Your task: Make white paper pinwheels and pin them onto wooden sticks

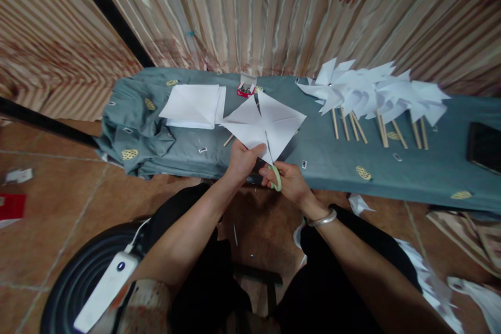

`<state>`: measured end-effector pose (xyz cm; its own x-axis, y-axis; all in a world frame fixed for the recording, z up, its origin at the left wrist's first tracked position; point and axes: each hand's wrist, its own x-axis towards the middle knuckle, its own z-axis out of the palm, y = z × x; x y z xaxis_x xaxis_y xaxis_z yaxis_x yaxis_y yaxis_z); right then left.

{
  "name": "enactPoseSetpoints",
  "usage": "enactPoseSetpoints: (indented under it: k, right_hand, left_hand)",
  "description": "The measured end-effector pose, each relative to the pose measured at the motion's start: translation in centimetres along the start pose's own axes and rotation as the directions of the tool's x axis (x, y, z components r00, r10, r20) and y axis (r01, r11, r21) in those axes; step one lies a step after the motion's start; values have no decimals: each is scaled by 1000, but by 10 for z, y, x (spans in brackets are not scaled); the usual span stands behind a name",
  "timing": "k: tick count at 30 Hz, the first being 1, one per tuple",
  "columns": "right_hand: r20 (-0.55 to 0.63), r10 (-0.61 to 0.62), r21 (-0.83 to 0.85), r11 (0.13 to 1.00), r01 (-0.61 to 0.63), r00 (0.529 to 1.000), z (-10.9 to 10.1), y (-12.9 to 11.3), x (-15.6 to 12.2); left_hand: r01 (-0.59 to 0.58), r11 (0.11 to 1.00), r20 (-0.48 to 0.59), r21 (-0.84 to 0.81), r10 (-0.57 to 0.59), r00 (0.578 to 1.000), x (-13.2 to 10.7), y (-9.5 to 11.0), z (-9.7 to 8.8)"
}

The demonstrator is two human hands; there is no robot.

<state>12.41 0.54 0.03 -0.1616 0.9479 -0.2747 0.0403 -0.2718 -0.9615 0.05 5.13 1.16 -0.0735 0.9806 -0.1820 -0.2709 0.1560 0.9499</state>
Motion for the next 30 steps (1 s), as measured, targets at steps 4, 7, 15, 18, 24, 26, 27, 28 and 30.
enactPoseSetpoints:
  k: [4, 7, 15, 18, 24, 26, 27, 28, 30]
  right_hand:
    - [3, 3, -2, 1000, -3, 1000, 1, -2, -1]
    - [4, 12, 6, 1000, -12, 1000, 1, -2, 0]
    - [-3, 13, -29, 999, -13, 1000, -2, 1, 0]
    - [-2, 1, -44, 999, -1, 1000, -3, 2, 0]
    - [-8, 5, -41, 999, -5, 1000, -3, 2, 1]
    - [-11, 7, -36, 999, -7, 1000, -2, 1, 1]
    - [-11, 6, -35, 999, -7, 1000, -1, 1, 1]
    - [-11, 5, -33, 999, -5, 1000, -1, 0, 1]
    - [-11, 3, -34, 999, -3, 1000, 0, 0, 1]
  left_hand:
    - [7, 1000, -6, -8, -7, 1000, 0, 0, 0]
    - [-4, 1000, -6, -20, 4, 1000, 0, 0, 0]
    - [-12, 1000, 8, -9, 12, 1000, -1, -1, 0]
    - [-20, 1000, 8, -8, 20, 1000, -1, -1, 0]
    - [-3, 1000, 0, 13, 3, 1000, -3, 2, 1]
    - [-4, 1000, -1, 17, 4, 1000, -3, 2, 1]
    - [-5, 1000, 0, 16, 5, 1000, -3, 2, 1]
    - [-7, 1000, 4, 14, 7, 1000, -3, 1, 0]
    - [-10, 1000, 10, 6, 10, 1000, -3, 1, 0]
